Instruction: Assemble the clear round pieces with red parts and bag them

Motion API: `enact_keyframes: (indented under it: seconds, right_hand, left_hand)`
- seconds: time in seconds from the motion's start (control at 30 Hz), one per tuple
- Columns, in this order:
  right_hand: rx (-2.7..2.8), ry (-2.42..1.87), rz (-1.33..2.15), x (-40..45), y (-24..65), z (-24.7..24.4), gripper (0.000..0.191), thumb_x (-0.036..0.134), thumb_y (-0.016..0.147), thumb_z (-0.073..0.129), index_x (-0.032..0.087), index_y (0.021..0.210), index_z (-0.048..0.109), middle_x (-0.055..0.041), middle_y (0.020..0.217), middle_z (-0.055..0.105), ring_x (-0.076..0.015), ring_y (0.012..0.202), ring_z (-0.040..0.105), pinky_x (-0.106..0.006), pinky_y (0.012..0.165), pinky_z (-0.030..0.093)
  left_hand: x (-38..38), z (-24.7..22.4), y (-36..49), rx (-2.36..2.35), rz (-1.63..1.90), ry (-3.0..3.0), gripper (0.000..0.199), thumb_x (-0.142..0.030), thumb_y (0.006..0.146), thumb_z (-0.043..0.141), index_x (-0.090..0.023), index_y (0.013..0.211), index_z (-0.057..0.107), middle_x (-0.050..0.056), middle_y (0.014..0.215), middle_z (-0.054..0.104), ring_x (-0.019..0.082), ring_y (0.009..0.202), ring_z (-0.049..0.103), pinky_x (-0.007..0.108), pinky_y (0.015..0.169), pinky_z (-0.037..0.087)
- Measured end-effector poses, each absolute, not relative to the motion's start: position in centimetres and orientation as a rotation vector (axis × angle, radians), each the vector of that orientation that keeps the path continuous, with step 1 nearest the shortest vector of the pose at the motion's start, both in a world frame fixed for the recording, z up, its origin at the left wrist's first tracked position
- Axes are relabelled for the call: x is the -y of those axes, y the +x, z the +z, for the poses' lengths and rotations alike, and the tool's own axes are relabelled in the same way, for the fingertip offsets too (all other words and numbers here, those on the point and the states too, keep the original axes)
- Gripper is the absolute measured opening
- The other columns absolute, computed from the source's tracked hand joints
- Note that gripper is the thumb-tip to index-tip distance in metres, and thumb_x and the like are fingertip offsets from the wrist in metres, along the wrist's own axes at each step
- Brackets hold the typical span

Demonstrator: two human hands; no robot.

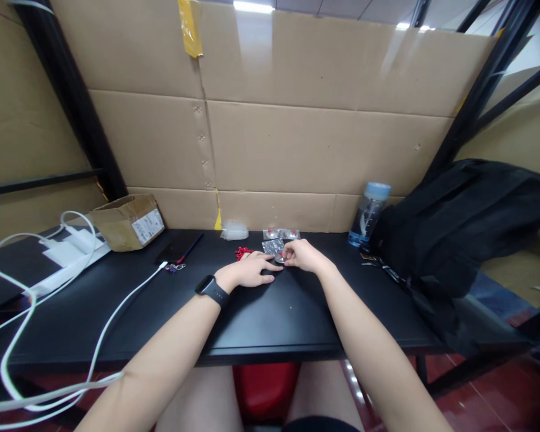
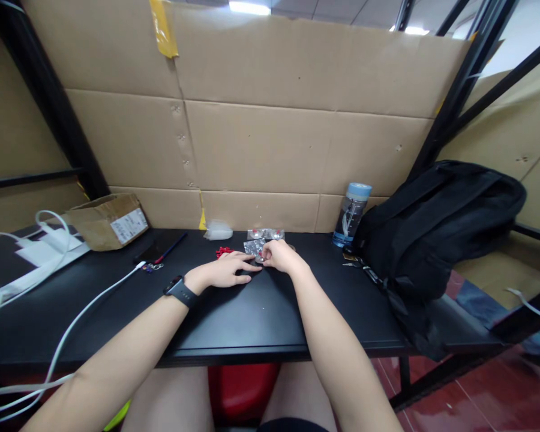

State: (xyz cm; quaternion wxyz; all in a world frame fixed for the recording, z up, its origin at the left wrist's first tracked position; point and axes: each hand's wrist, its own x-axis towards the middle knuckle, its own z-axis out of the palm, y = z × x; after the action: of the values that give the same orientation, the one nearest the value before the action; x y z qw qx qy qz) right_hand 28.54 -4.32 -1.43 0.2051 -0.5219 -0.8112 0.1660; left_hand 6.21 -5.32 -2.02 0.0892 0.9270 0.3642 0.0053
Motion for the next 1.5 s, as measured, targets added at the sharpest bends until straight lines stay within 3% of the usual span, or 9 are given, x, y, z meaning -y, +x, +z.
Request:
enact_keyframes:
  seconds: [0.13, 0.4, 0.67, 0.8, 0.87, 0.97, 1.03, 1.23, 1.5]
  right_hand:
    - [2.228, -1.481, 0.365, 4.1, 28.2, -2.0, 0.023, 0.005, 0.070, 0.078, 0.020, 0.084, 0.069, 0.0018, 0.082, 0.070, -0.0131, 0.075, 0.064, -0.021, 0.063, 0.041]
    - [2.092, -1.650, 0.048, 3.8, 26.6, -2.6, 0.019, 0.025, 0.081, 0.076, 0.026, 0.093, 0.062, 0.0000, 0.102, 0.068, -0.0173, 0.087, 0.063, -0.024, 0.065, 0.038]
    - [2.242, -1.392, 0.269, 3.4, 27.9, -2.6, 0.029, 0.009, 0.072, 0.073, 0.020, 0.097, 0.066, -0.0035, 0.099, 0.070, -0.0164, 0.084, 0.062, -0.024, 0.071, 0.043]
    - [2.335, -1.299, 0.479, 4.3, 29.6, -1.3, 0.008, 0.019, 0.082, 0.070, 0.018, 0.090, 0.073, -0.0023, 0.084, 0.072, -0.0153, 0.073, 0.062, -0.024, 0.068, 0.043]
    - [2.353, -1.286, 0.479, 4.5, 29.9, -0.9, 0.012, 0.019, 0.088, 0.064, 0.018, 0.089, 0.075, -0.0022, 0.079, 0.072, -0.0148, 0.070, 0.061, -0.024, 0.068, 0.044]
    - [2.367, -1.231, 0.410, 4.4, 29.5, -1.0, 0.030, 0.005, 0.076, 0.070, 0.021, 0.102, 0.075, -0.0007, 0.088, 0.072, -0.0131, 0.073, 0.060, -0.022, 0.069, 0.043]
    - [2.398, -1.207, 0.381, 4.2, 28.9, -1.4, 0.037, 0.002, 0.069, 0.074, 0.021, 0.101, 0.075, 0.0007, 0.087, 0.070, -0.0125, 0.073, 0.060, -0.021, 0.067, 0.041]
    - [2.369, -1.349, 0.243, 3.9, 28.1, -2.5, 0.002, 0.018, 0.080, 0.073, 0.019, 0.079, 0.074, -0.0009, 0.076, 0.071, -0.0144, 0.071, 0.062, -0.023, 0.064, 0.038]
    - [2.160, -1.487, 0.444, 3.7, 29.1, -1.9, 0.005, 0.020, 0.079, 0.072, 0.020, 0.075, 0.074, -0.0025, 0.074, 0.074, -0.0172, 0.073, 0.067, -0.024, 0.068, 0.046]
  left_hand:
    - [5.4, -2.0, 6.3, -1.098, 0.012, 2.742, 0.046, -0.043, 0.093, 0.056, -0.044, 0.139, 0.057, 0.001, 0.161, 0.037, 0.035, 0.145, 0.035, 0.054, 0.116, 0.028]
    - [5.5, -1.9, 6.2, -1.070, 0.030, 2.726, 0.045, -0.042, 0.090, 0.059, -0.045, 0.135, 0.060, -0.002, 0.162, 0.035, 0.034, 0.145, 0.034, 0.053, 0.117, 0.027]
    - [4.8, -1.5, 5.8, -0.985, 0.265, 2.798, 0.028, -0.032, 0.092, 0.053, -0.033, 0.115, 0.069, 0.001, 0.122, 0.071, 0.024, 0.119, 0.059, 0.038, 0.106, 0.040]
    - [4.8, -1.4, 5.3, -1.164, 0.324, 2.764, 0.047, -0.016, 0.080, 0.055, -0.029, 0.125, 0.059, 0.003, 0.119, 0.070, 0.026, 0.112, 0.061, 0.039, 0.096, 0.045]
    - [4.8, -1.6, 5.2, -1.220, 0.307, 2.770, 0.059, -0.007, 0.075, 0.051, -0.030, 0.128, 0.058, 0.004, 0.121, 0.068, 0.026, 0.116, 0.058, 0.040, 0.097, 0.044]
    - [4.4, -2.2, 5.2, -1.282, 0.305, 2.823, 0.069, 0.000, 0.070, 0.047, -0.034, 0.129, 0.059, 0.004, 0.123, 0.065, 0.025, 0.119, 0.054, 0.040, 0.098, 0.042]
    - [4.1, -2.7, 5.1, -1.336, 0.319, 2.845, 0.065, -0.001, 0.073, 0.046, -0.034, 0.127, 0.061, 0.005, 0.124, 0.063, 0.026, 0.120, 0.053, 0.041, 0.097, 0.042]
    - [3.4, -3.2, 5.0, -1.435, 0.313, 2.799, 0.037, -0.022, 0.086, 0.052, -0.032, 0.118, 0.066, 0.006, 0.124, 0.064, 0.028, 0.122, 0.050, 0.046, 0.100, 0.040]
    - [3.5, -2.6, 5.4, -1.514, 0.503, 2.574, 0.024, -0.046, 0.087, 0.059, -0.030, 0.095, 0.075, 0.004, 0.119, 0.068, 0.031, 0.118, 0.054, 0.047, 0.099, 0.041]
